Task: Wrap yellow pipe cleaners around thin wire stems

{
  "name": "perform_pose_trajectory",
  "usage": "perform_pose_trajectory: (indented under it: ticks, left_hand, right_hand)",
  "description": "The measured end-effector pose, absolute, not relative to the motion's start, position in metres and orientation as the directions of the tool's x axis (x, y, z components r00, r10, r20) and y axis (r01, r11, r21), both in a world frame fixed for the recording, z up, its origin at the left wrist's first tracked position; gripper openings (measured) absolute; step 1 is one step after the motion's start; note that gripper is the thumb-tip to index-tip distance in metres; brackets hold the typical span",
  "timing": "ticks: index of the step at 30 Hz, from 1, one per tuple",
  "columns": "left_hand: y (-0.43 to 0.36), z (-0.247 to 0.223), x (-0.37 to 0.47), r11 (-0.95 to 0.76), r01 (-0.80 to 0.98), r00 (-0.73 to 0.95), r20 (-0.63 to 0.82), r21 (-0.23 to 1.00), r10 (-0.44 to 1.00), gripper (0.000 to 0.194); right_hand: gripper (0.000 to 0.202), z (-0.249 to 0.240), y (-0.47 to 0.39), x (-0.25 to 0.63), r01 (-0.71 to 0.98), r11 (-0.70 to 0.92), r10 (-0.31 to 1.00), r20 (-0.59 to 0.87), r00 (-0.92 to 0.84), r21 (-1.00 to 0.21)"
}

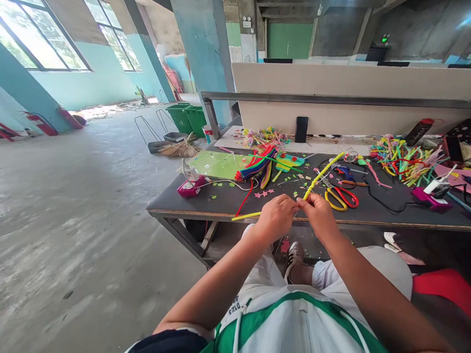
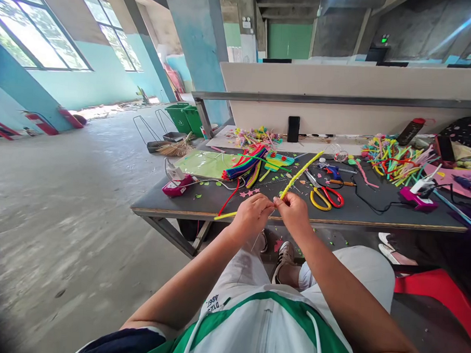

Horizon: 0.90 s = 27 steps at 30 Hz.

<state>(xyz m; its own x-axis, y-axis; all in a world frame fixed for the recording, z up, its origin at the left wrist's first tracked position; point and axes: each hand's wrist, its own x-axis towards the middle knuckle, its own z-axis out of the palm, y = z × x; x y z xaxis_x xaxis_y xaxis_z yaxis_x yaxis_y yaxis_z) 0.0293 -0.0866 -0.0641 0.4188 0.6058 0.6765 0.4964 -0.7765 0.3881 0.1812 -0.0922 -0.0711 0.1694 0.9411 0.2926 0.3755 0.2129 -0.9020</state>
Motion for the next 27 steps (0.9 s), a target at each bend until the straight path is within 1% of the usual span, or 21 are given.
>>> perform_pose_trajectory:
  ticks: [2,4,6,7,9,11,13,15,17,19,20,22,24,26,27]
  left_hand:
    - [-0.087,-0.067,0.031,-0.696,0.446,0.322,0.625,0.563,0.711,0.015]
    - [-0.087,-0.07,0.032,-0.538,0.33,0.255,0.475,0.776,0.842,0.012]
    - [-0.086,-0.072,0.032,-0.329,0.146,0.282,0.28,0.933,0.918,0.014]
    - [-0.086,-0.074,0.032,-0.223,0.044,0.322,0.198,0.974,0.926,0.018]
    - [-0.087,-0.075,0.031,-0.038,-0.135,0.419,0.091,0.99,0.903,0.025]
    - [-0.09,-0.075,0.03,0.116,-0.231,0.533,0.026,0.966,0.846,0.031]
    - [-0.093,-0.074,0.03,0.247,-0.25,0.651,-0.026,0.936,0.759,0.035]
    - [-0.097,-0.074,0.031,0.313,-0.249,0.704,-0.05,0.917,0.708,0.037]
    - [-0.099,-0.073,0.032,0.277,-0.27,0.667,-0.028,0.922,0.744,0.036]
    - [-0.098,-0.073,0.033,0.151,-0.26,0.568,0.024,0.954,0.822,0.033]
    - [-0.097,-0.073,0.034,0.069,-0.221,0.51,0.055,0.973,0.859,0.03]
    - [-0.095,-0.072,0.035,-0.103,-0.077,0.396,0.125,0.992,0.91,0.023]
    - [-0.095,-0.07,0.037,-0.245,0.092,0.311,0.206,0.965,0.928,0.017]
    - [-0.095,-0.068,0.037,-0.31,0.183,0.276,0.254,0.933,0.927,0.015]
    - [-0.096,-0.067,0.037,-0.309,0.179,0.279,0.253,0.934,0.927,0.016]
  right_hand:
    - [0.026,-0.071,-0.093,0.182,0.311,0.226,0.953,0.276,0.127,-0.923]
    - [0.022,-0.073,-0.093,0.183,0.2,0.245,0.961,0.265,0.081,-0.949]
    - [0.02,-0.075,-0.093,0.184,0.086,0.263,0.963,0.267,0.034,-0.961]
    - [0.019,-0.077,-0.093,0.184,0.036,0.272,0.962,0.272,0.005,-0.962]
    - [0.017,-0.078,-0.092,0.186,-0.063,0.287,0.955,0.29,-0.065,-0.956]
    - [0.018,-0.078,-0.093,0.187,-0.17,0.285,0.939,0.311,-0.147,-0.943]
    - [0.021,-0.077,-0.093,0.188,-0.26,0.275,0.918,0.333,-0.216,-0.926]
    - [0.025,-0.076,-0.094,0.19,-0.297,0.258,0.901,0.34,-0.271,-0.92]
    - [0.025,-0.073,-0.094,0.192,-0.278,0.237,0.9,0.318,-0.298,-0.931]
    - [0.026,-0.07,-0.092,0.194,-0.234,0.217,0.916,0.281,-0.287,-0.948]
    - [0.026,-0.069,-0.092,0.194,-0.211,0.215,0.927,0.267,-0.263,-0.954]
    - [0.029,-0.068,-0.09,0.194,-0.154,0.225,0.951,0.251,-0.182,-0.962]
    - [0.032,-0.067,-0.089,0.193,-0.07,0.228,0.97,0.233,-0.066,-0.971]
    - [0.033,-0.067,-0.088,0.191,0.016,0.216,0.975,0.216,0.048,-0.976]
    - [0.033,-0.066,-0.089,0.19,0.036,0.21,0.974,0.212,0.079,-0.977]
